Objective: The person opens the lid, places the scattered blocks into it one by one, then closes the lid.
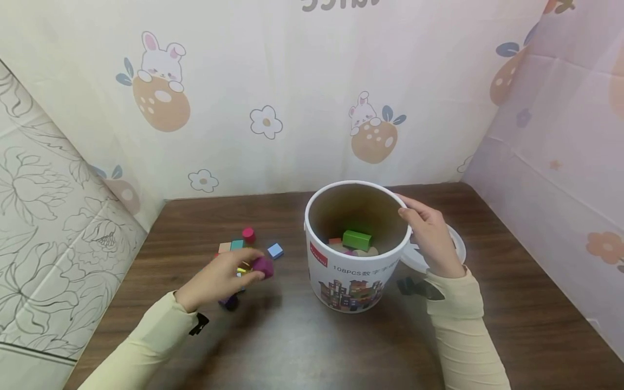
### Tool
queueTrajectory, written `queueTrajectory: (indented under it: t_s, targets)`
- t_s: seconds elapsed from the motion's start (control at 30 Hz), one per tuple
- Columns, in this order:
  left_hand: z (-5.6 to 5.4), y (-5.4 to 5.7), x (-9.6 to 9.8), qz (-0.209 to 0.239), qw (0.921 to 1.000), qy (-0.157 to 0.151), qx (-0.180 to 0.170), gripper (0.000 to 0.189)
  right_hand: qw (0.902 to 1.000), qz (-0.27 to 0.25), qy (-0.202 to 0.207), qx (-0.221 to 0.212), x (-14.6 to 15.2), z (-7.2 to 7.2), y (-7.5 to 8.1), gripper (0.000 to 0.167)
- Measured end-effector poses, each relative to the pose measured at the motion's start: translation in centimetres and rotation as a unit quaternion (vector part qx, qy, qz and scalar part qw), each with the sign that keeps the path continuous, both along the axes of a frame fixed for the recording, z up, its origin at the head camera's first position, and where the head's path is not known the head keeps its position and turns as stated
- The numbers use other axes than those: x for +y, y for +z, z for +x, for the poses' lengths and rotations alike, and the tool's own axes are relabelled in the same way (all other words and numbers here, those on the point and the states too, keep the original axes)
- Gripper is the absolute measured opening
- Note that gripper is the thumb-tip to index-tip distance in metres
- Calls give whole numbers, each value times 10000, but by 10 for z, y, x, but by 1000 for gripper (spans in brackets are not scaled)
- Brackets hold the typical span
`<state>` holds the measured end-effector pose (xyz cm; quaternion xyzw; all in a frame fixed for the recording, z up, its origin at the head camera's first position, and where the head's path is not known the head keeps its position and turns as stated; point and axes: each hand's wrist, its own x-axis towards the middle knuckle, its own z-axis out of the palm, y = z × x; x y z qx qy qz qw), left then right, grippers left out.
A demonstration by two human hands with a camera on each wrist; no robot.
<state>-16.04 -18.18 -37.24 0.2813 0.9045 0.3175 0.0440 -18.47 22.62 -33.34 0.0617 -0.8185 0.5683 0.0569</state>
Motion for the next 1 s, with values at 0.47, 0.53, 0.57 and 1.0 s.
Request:
queueTrajectory:
  t_s: [0.47,0.53,0.57,1.0]
  targets:
    - [-11,57,35,1478,9846,576,741,41,10000,-14,-46,-12,0,-1,-2,43]
    - [-16,61,44,1743,9810,515,680,42,10000,-14,-61,-42,0,-1,-2,44]
    - [-19,62,49,1854,9791,469,687,42,10000,-16,-67,-53,0,-1,-2,44]
    - [-46,83,112,2674,9611,-172,663,41,9999,14,-151,-3,0,0,-3,44]
